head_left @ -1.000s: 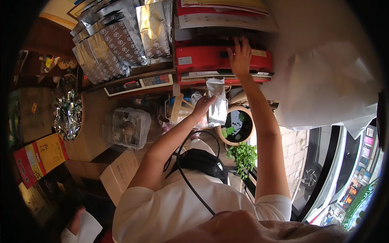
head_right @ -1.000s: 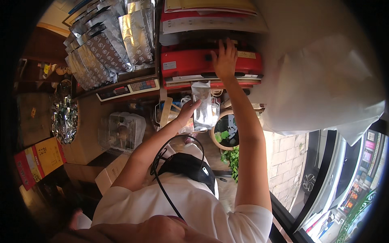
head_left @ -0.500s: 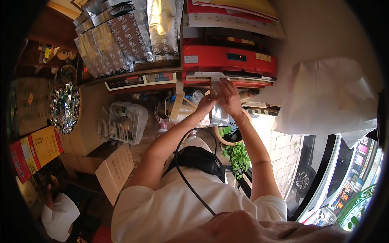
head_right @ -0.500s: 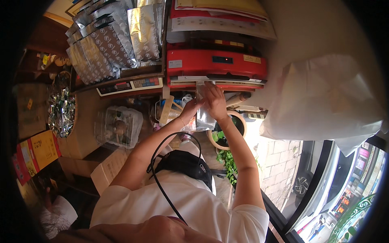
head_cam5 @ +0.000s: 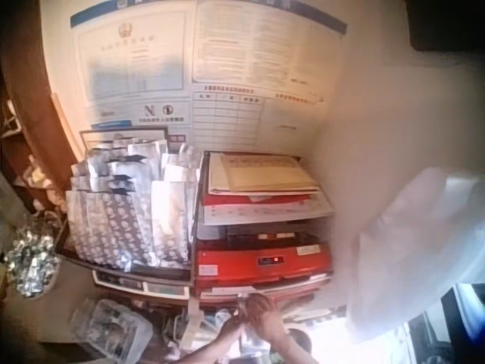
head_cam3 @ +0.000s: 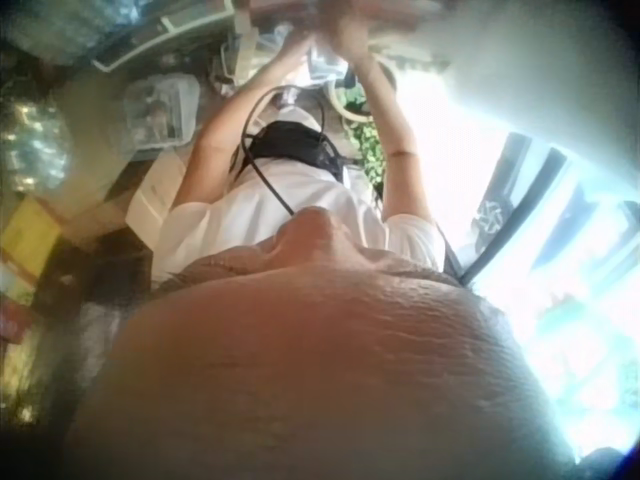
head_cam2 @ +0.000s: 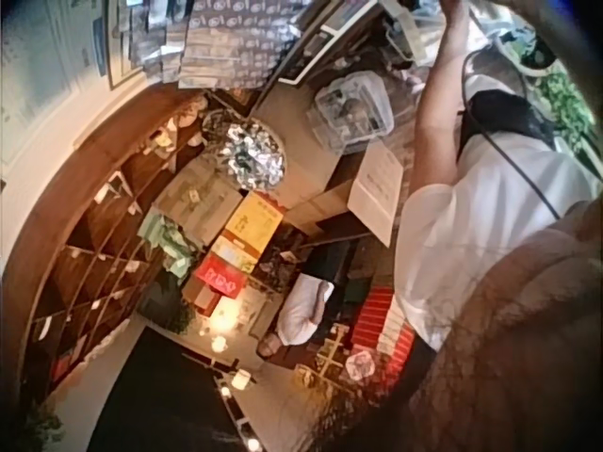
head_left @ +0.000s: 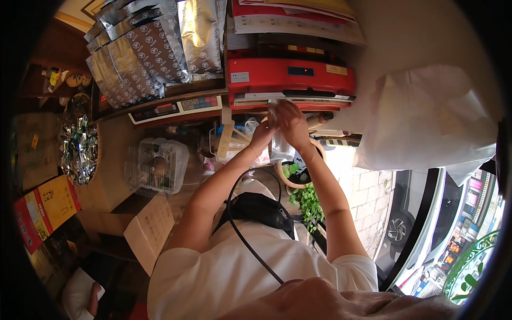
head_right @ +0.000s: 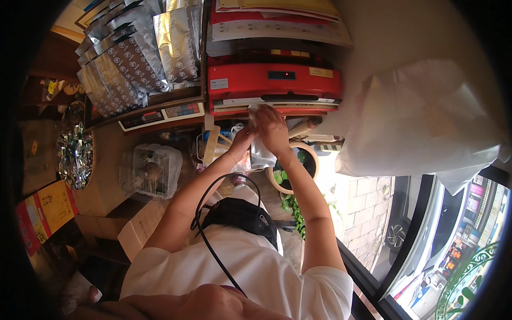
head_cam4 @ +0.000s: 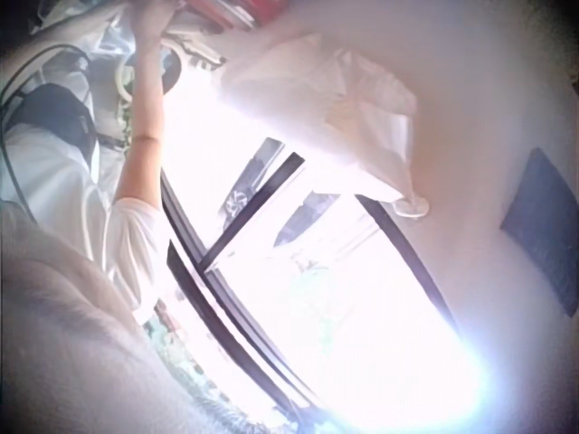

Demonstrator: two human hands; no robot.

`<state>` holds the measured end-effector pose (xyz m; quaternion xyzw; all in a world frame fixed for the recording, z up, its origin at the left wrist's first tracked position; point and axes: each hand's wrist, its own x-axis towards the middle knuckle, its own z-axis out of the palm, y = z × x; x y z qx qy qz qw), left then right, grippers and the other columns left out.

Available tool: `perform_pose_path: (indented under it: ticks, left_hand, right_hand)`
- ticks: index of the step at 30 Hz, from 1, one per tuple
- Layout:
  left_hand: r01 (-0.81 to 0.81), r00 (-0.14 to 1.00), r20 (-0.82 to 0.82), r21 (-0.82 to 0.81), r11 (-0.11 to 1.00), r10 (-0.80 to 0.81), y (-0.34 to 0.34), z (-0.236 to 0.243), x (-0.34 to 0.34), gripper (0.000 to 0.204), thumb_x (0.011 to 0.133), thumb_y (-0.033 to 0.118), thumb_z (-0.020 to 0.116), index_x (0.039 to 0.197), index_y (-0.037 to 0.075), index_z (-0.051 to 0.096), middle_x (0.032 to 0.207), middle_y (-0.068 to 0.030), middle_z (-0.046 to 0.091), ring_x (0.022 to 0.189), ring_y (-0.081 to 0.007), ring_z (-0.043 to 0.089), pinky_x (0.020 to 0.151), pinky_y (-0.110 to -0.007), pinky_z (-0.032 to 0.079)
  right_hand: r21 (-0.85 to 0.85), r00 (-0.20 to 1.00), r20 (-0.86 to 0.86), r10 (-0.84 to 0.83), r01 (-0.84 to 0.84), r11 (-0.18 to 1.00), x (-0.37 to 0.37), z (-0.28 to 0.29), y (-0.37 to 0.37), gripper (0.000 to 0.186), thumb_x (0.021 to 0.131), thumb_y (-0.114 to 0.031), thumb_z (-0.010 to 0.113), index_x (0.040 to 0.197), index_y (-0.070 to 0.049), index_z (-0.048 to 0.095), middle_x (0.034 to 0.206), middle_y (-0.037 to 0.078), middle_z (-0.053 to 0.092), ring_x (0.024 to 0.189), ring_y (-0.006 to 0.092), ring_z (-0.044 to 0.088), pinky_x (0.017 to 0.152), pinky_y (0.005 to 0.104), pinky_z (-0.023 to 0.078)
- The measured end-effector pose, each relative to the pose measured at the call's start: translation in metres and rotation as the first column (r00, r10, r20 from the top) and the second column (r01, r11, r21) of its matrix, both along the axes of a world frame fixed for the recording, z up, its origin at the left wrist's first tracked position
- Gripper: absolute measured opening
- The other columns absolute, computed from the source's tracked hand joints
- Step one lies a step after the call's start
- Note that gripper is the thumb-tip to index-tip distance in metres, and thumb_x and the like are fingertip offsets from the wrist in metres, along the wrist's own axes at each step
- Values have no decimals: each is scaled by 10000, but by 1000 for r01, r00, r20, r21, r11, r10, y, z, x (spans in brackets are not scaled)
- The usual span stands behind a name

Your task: The person repeatedly picks up small silver foil packets, places them into a red heat-sealing machine, and removes the sealed packets. The sealed packets are stacked on a nearby surface.

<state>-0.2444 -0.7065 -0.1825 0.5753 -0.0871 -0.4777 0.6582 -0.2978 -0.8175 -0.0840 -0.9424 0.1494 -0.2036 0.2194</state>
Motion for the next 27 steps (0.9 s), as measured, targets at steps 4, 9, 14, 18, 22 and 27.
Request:
perform_pose_path:
  ticks: [4,9,14,18,22,27]
  left_hand:
    - [32,998,-61,45,998,-29,1,22,6,500,829,424,641,1050,-24,607,935,-70,643,847,-126,573,754,-263,444]
    - [16,991,-130,-7,1000,-17,3,27,7,403,838,394,652,976,18,612,881,-19,625,778,-80,568,681,-233,441]
    - [24,985,-172,26,999,-19,6,23,10,397,832,391,662,983,27,611,890,-11,623,761,-77,571,669,-230,447]
    - [67,984,-171,48,997,-58,12,25,20,434,826,417,661,981,14,612,882,-16,620,768,-83,564,681,-235,440]
    - [50,987,-158,51,997,-41,17,30,25,463,827,423,659,971,-16,618,896,-34,628,811,-95,553,721,-247,428]
    - [79,996,-53,65,995,-75,23,22,32,445,838,408,652,975,-14,622,890,-23,630,804,-85,542,721,-240,424]
  right_hand:
    - [272,962,57,-268,243,931,-18,-10,-17,185,777,-19,539,932,-35,638,846,126,641,760,262,620,675,337,491]
    - [725,790,-53,-611,452,521,-51,-78,-55,99,806,-47,560,813,-18,654,702,89,631,596,150,593,559,284,470]
    - [337,843,-55,-535,520,785,-36,-70,-38,222,756,-216,677,903,-51,661,724,98,645,662,268,634,609,351,487]
    - [189,827,-93,-555,562,805,-18,-62,-27,254,714,-271,720,863,-73,662,738,92,638,683,276,625,622,367,489]
    - [44,772,-94,-629,634,772,-12,-70,-21,362,688,-342,738,903,-70,634,829,111,644,720,310,621,633,393,498]
    - [-18,773,13,-634,634,773,-6,-75,-18,410,659,-367,753,899,-61,623,852,132,643,737,335,619,648,415,493]
